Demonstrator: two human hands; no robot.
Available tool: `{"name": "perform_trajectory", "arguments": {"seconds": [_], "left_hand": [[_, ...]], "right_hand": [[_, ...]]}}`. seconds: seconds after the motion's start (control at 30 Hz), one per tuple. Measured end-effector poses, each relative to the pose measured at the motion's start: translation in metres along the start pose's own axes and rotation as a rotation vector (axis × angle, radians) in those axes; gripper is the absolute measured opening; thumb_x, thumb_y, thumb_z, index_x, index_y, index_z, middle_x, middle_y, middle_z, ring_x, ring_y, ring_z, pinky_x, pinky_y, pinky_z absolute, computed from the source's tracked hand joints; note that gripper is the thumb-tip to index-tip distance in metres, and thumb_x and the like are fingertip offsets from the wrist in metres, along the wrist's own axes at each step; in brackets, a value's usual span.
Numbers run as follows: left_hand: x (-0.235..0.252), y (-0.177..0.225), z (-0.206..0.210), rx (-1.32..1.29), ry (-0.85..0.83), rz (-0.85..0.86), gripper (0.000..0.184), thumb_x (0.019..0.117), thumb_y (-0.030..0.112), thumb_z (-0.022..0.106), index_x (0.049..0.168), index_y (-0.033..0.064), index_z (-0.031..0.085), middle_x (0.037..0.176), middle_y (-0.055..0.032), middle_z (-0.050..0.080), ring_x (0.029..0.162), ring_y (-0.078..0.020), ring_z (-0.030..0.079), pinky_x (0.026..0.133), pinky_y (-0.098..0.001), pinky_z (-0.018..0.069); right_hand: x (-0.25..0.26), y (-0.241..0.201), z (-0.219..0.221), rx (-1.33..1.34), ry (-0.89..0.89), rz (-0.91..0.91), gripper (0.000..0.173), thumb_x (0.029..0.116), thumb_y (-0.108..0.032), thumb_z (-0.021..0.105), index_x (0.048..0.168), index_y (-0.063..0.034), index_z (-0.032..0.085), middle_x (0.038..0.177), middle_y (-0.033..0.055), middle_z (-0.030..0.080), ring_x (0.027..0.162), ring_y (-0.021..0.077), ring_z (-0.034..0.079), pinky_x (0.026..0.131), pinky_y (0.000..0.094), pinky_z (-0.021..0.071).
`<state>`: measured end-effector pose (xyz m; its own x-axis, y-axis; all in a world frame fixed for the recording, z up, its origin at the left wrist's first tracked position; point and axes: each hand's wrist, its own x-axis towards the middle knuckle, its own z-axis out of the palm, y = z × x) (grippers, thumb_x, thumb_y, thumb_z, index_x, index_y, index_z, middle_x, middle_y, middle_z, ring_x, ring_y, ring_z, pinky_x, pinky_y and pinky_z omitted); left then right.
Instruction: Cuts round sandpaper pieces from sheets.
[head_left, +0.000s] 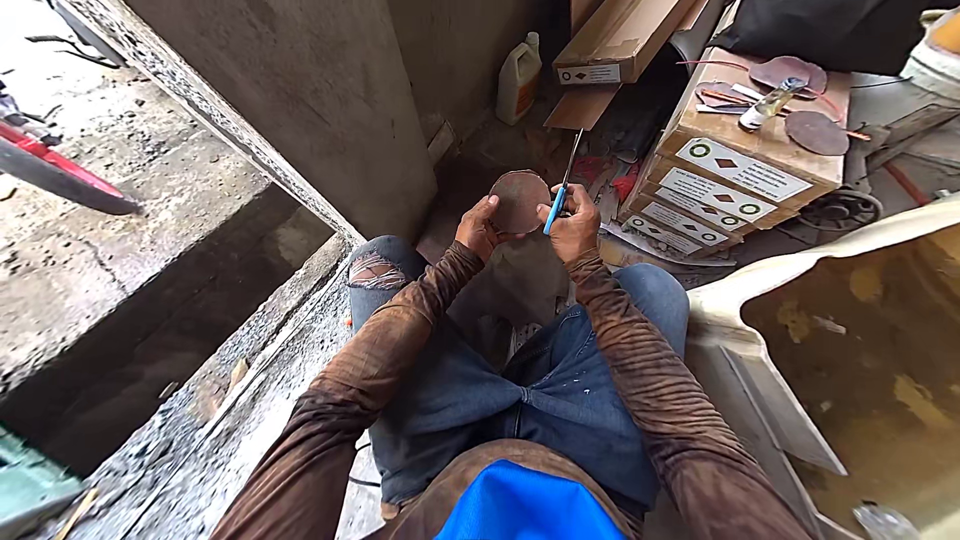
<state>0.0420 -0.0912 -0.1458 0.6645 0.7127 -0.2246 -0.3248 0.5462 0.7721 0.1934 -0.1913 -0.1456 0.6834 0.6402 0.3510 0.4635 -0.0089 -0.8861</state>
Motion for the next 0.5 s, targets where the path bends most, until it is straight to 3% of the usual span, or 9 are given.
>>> {"name": "perform_trajectory", "arguments": {"seconds": [0.1,0.4,0.5], "left_hand": [[0.0,-0.001,0.0,0.015,0.001,0.002,0.04,0.1118,0.028,0.039,0.144,0.0073,0.049,0.131,-0.0221,0.062,0.112,-0.04,0.066,0.087,-0.0613,0.0582],[0.0,0.0,-0.001,0.06,0.043,0.015,0.037,0.1118,0.029,0.041,0.137,0.0056,0.056,0.123,-0.0221,0.066,0.103,-0.039,0.07,0.08,-0.0594,0.0605],[0.001,0.001,-0.001,0.09,0.113,0.007,0.038,0.1113,0.03,0.044,0.137,0.0055,0.057,0.121,-0.022,0.067,0.1,-0.0386,0.071,0.077,-0.0587,0.0611]], "right_hand": [[-0.005,0.0,-0.002,0.036,-0.018,0.021,0.046,0.0821,-0.016,0.081,0.123,-0.0049,0.063,0.085,0.0089,0.071,0.07,0.0156,0.067,0.064,0.0345,0.058],[0.002,0.004,0.002,0.105,-0.01,0.078,0.044,0.078,-0.013,0.084,0.117,-0.0035,0.065,0.081,0.0057,0.071,0.067,0.0104,0.067,0.064,0.0295,0.0589],[0.007,0.004,-0.004,0.053,-0.032,0.098,0.046,0.0818,-0.022,0.085,0.119,-0.004,0.065,0.083,0.0073,0.071,0.069,0.013,0.068,0.067,0.0337,0.0592]]}}
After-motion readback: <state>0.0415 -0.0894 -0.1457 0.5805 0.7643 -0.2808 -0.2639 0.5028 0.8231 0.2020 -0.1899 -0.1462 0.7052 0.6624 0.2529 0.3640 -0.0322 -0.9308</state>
